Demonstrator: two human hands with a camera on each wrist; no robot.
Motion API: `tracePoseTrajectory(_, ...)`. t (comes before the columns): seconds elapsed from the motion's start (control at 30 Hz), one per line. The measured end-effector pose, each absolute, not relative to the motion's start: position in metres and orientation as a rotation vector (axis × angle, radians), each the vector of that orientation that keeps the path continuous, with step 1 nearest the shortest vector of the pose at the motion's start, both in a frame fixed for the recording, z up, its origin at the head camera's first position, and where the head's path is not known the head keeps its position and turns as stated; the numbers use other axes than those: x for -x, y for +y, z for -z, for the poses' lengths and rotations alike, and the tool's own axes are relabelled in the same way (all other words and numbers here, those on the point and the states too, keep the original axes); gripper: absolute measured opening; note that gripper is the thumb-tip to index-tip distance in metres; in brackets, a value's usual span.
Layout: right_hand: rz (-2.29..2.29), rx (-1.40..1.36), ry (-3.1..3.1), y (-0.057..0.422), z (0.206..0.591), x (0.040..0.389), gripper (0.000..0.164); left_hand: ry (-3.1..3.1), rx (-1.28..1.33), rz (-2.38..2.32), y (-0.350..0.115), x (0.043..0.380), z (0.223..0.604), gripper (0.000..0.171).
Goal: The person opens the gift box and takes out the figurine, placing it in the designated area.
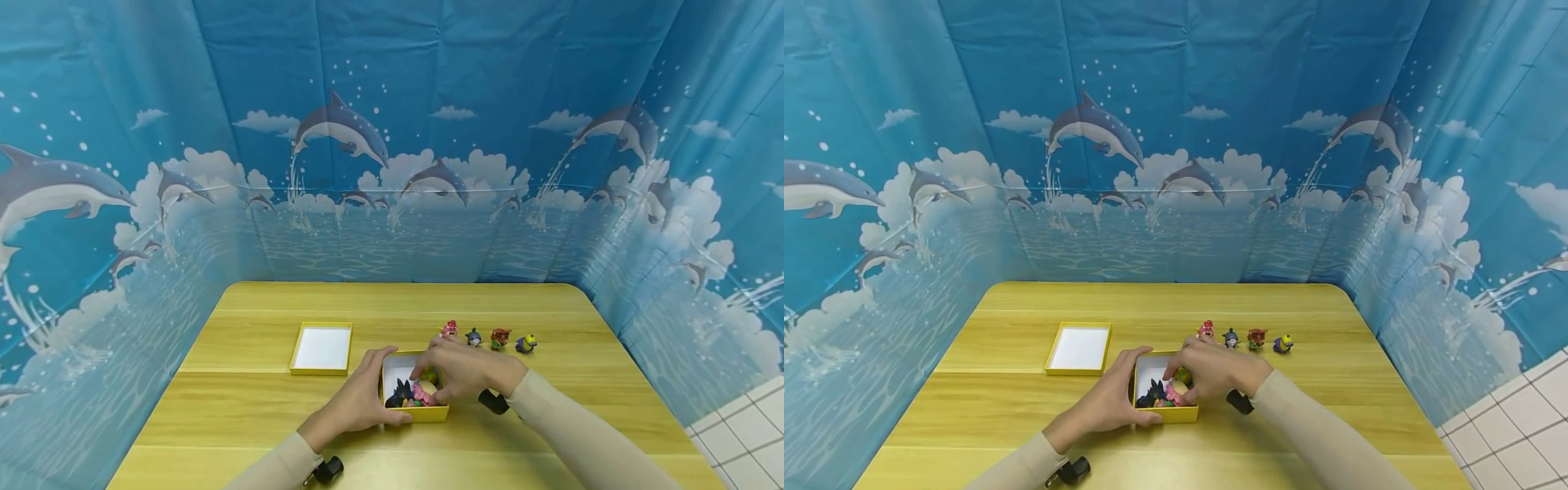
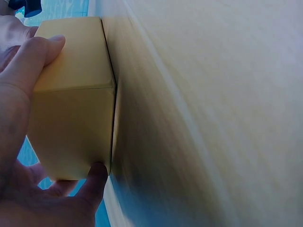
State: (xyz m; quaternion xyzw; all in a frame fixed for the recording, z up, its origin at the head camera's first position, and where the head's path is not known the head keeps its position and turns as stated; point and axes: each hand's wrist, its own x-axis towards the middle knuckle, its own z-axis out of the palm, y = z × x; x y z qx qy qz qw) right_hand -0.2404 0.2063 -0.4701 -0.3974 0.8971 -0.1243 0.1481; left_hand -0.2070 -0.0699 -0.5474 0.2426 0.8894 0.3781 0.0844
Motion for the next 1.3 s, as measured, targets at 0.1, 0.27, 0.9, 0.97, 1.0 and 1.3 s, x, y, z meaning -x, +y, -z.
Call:
tracePoseTrajectory(0.1, 0.343, 1.144, 2.542, 0.203, 0.472, 0.244, 0.043, 2.659, -0.727, -1.121, -0.071, 0.207, 0.548, 0.132)
tracePoseTrajectory(0.27, 0.347, 1.139, 2.494, 0.2, 0.474, 0.249, 0.042, 2.659, -0.731, -1.124, -0.072, 0.207, 0.548, 0.132)
tracePoseTrajectory(0.9, 0.43, 1.111, 2.468, 0.203, 0.48, 0.252, 0.042, 2.657, -0.72, -1.128, -0.071, 0.207, 0.548, 0.132)
tracePoseTrajectory(0.97, 0.432, 1.116, 2.47, 0.204, 0.481, 0.252, 0.043, 2.658, -0.72, -1.129, -0.071, 0.208, 0.548, 0.132)
tracePoseTrajectory(1.0, 0.434, 1.119, 2.471, 0.204, 0.481, 0.252, 0.043, 2.657, -0.721, -1.131, -0.071, 0.208, 0.548, 0.131)
tracePoseTrajectory(1.3, 0.477, 1.14, 2.467, 0.207, 0.479, 0.251, 0.043, 2.651, -0.72, -1.14, -0.07, 0.207, 0.546, 0.131)
